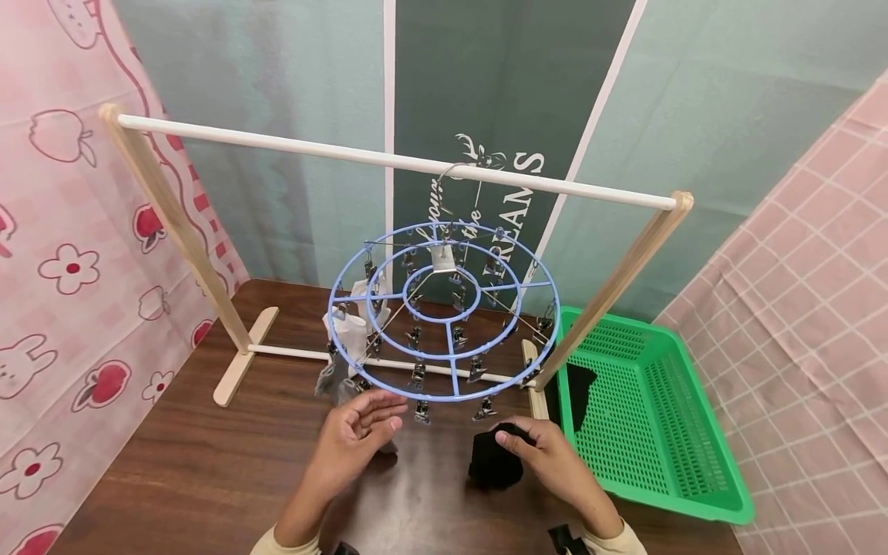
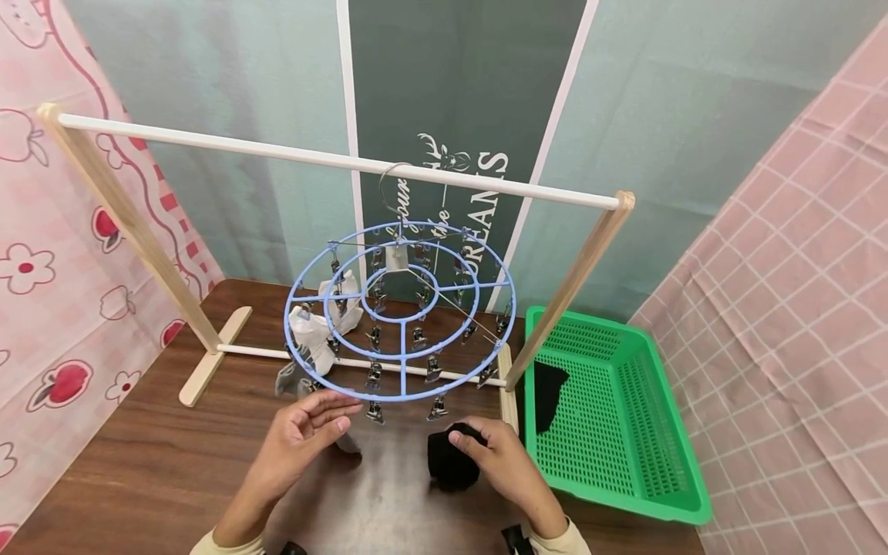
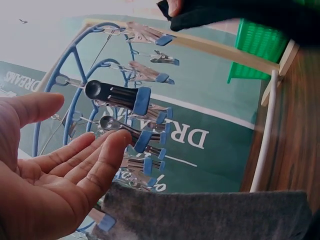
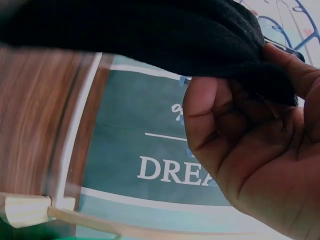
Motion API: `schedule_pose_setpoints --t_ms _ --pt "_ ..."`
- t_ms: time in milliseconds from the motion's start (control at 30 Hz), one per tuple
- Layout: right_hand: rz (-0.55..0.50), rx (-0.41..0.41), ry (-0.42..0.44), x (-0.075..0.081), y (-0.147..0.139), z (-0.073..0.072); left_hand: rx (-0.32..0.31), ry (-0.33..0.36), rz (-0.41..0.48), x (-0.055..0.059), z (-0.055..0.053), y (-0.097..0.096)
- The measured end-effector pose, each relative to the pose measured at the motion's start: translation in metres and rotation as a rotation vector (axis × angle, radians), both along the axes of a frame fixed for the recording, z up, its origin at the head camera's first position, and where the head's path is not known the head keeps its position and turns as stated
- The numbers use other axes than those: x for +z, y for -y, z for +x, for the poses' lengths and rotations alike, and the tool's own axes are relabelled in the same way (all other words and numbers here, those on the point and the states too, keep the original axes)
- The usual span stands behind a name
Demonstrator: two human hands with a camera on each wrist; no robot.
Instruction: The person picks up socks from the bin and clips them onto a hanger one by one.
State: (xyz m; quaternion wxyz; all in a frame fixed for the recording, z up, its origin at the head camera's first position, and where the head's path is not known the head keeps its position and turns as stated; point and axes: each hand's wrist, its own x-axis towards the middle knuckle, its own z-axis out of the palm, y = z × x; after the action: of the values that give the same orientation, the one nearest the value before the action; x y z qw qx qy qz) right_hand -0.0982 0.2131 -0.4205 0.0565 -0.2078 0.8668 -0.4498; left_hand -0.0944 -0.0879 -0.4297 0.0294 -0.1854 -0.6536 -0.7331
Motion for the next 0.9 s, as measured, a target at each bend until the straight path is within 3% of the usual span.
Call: schedule_pose_setpoints --t_ms 400,600,900 --pt "-0.021 -0.005 0.032 -0.0057 0.0065 -0.0004 -0.012 0.002 0.036 -0.0024 -0.0037 -0.0038" --pt "0.012 -0.008 0.091 -0.008 0.007 0.0002 -0.035 0.028 0.014 -0.0038 -0.0055 -0.0059" --pt "0.05 0.007 0.075 -0.0108 0.0095 0.0001 -0.053 0.074 -0.045 -0.0039 -0.0075 -0.0085"
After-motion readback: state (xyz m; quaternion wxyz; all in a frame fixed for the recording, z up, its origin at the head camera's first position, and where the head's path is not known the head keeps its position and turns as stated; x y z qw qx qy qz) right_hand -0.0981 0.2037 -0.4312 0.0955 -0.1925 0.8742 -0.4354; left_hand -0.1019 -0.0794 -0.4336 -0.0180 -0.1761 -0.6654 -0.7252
